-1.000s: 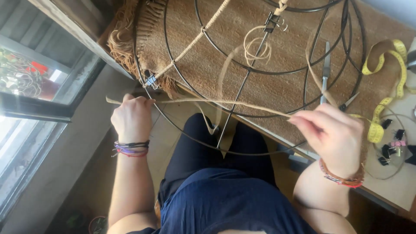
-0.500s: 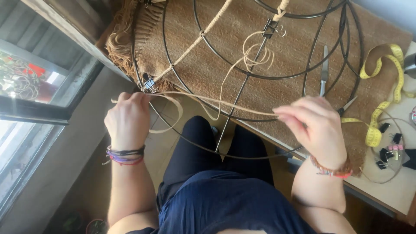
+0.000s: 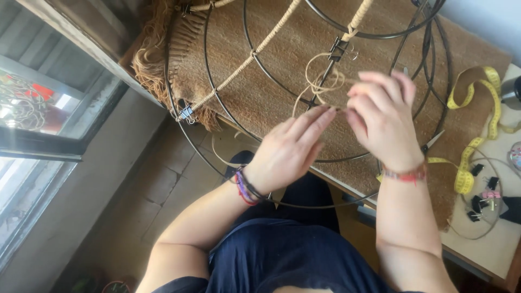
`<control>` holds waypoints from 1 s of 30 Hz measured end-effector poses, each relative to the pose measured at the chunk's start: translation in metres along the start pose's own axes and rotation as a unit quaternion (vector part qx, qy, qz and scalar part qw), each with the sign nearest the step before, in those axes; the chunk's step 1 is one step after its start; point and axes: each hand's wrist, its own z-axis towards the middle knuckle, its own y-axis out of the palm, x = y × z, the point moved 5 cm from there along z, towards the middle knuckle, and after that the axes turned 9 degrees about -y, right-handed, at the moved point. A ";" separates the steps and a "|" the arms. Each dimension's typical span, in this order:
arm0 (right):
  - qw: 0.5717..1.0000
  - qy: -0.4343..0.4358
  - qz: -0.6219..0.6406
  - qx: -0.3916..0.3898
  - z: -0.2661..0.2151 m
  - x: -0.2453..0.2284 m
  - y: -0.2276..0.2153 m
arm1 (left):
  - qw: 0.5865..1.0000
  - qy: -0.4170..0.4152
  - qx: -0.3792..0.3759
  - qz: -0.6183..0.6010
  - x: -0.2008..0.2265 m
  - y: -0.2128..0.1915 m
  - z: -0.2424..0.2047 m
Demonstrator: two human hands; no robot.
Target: Weaving and tying twine or wicker onto a metal frame to create a decorative object like a lampshade.
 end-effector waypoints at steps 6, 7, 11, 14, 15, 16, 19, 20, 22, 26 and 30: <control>0.983 -0.039 0.176 0.036 -0.029 -0.035 -0.013 | 0.990 0.054 -0.026 -0.127 -0.043 0.006 -0.006; 0.983 -0.039 0.177 0.038 -0.038 -0.029 -0.021 | 0.990 0.054 -0.027 -0.126 -0.060 0.004 -0.006; 0.978 0.038 0.172 0.112 -0.063 -0.016 -0.055 | 0.999 0.023 0.001 -0.026 -0.103 0.004 -0.009; 0.980 0.075 0.152 0.108 -0.053 -0.036 -0.061 | 1.000 0.021 0.016 0.015 -0.066 -0.006 -0.005; 0.985 0.096 0.125 0.073 -0.048 -0.046 -0.058 | 1.000 0.022 0.015 -0.001 -0.046 -0.013 -0.003; 0.985 0.098 0.124 0.073 -0.035 -0.058 -0.059 | 1.000 0.023 0.014 -0.002 -0.028 -0.018 -0.008; 0.991 -0.005 0.118 0.066 -0.014 -0.090 -0.065 | 0.959 0.086 -0.142 -0.228 0.005 -0.016 -0.025; 0.990 0.025 0.122 0.068 -0.021 -0.084 -0.069 | 0.966 0.072 -0.115 -0.218 -0.009 -0.014 -0.029; 0.988 0.054 0.127 0.070 -0.038 -0.068 -0.075 | 0.973 0.057 -0.089 -0.207 -0.042 -0.018 -0.033; 0.984 0.119 0.102 0.083 -0.056 -0.050 -0.081 | 0.996 0.051 -0.056 -0.045 -0.074 -0.033 -0.024; 0.992 0.027 0.112 0.047 -0.013 -0.091 -0.064 | 0.957 0.080 -0.138 -0.244 0.011 -0.042 -0.020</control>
